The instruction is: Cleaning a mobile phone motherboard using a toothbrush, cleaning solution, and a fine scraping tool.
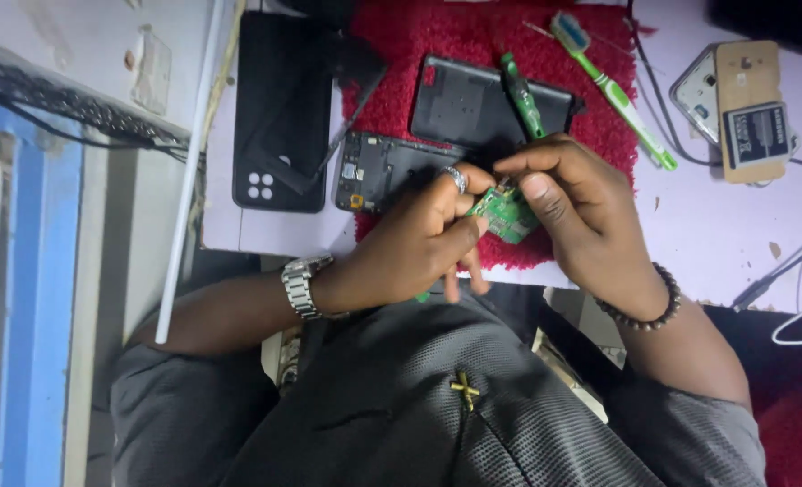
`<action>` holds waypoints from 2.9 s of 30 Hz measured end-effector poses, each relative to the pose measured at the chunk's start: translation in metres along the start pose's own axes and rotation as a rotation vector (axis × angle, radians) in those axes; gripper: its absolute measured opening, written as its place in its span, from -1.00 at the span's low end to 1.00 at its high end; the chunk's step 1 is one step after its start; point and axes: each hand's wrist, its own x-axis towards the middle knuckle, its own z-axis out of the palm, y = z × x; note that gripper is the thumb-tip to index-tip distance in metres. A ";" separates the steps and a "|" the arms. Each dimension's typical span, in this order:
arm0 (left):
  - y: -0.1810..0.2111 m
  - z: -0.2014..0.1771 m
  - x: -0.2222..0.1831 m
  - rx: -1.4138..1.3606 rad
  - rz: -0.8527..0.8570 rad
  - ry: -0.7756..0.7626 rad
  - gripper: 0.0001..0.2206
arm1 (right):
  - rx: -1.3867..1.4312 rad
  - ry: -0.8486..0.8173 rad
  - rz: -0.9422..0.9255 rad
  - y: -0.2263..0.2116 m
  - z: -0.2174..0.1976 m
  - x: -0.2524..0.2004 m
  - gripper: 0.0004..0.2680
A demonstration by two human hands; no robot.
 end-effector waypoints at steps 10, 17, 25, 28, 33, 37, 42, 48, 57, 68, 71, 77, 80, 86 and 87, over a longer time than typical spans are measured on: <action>0.018 -0.001 -0.004 0.157 -0.124 0.057 -0.65 | 0.095 -0.017 0.093 0.005 0.002 0.000 -0.83; 0.026 0.002 -0.006 0.221 -0.151 0.077 -0.60 | 0.081 -0.018 0.178 0.003 0.006 0.001 -0.81; 0.008 0.000 -0.005 0.148 -0.045 0.065 -0.66 | 0.007 0.050 0.040 0.006 0.008 0.001 -0.89; 0.018 0.004 -0.006 0.125 -0.072 0.089 -0.64 | 0.030 0.066 0.007 0.007 0.006 0.000 -0.92; 0.013 0.003 -0.006 0.199 0.021 0.107 -0.62 | 0.073 0.007 -0.004 0.004 0.000 0.001 -0.90; 0.020 0.003 -0.009 0.276 -0.034 0.114 -0.60 | 0.113 0.018 0.067 0.005 0.002 0.002 -0.91; 0.016 0.002 -0.008 0.291 -0.025 0.100 -0.66 | 0.208 0.011 0.153 0.007 0.003 0.000 -0.92; 0.016 0.001 -0.008 0.285 0.027 0.099 -0.68 | 0.255 0.039 0.205 0.006 0.007 -0.001 -0.90; 0.014 0.001 -0.007 0.326 0.006 0.122 -0.66 | 0.028 0.072 0.002 0.003 0.008 -0.001 -0.89; 0.015 0.001 -0.008 0.304 0.030 0.114 -0.68 | -0.090 0.106 -0.124 0.002 0.010 -0.001 -0.91; 0.020 0.002 -0.010 0.279 -0.033 0.115 -0.70 | -0.117 0.098 -0.184 0.006 0.010 -0.001 -0.89; 0.018 0.003 -0.008 0.223 -0.079 0.124 -0.63 | -0.133 0.165 -0.200 0.002 0.015 -0.005 -0.91; 0.015 0.003 -0.007 0.179 -0.033 0.099 -0.80 | -0.405 0.058 -0.530 0.008 0.006 -0.003 -0.81; 0.002 0.002 -0.009 0.159 0.117 0.117 -0.76 | -0.077 0.071 -0.063 -0.003 0.004 0.000 -0.91; 0.001 0.002 -0.009 0.153 0.114 0.122 -0.76 | -0.075 0.064 -0.062 -0.003 0.004 -0.001 -0.91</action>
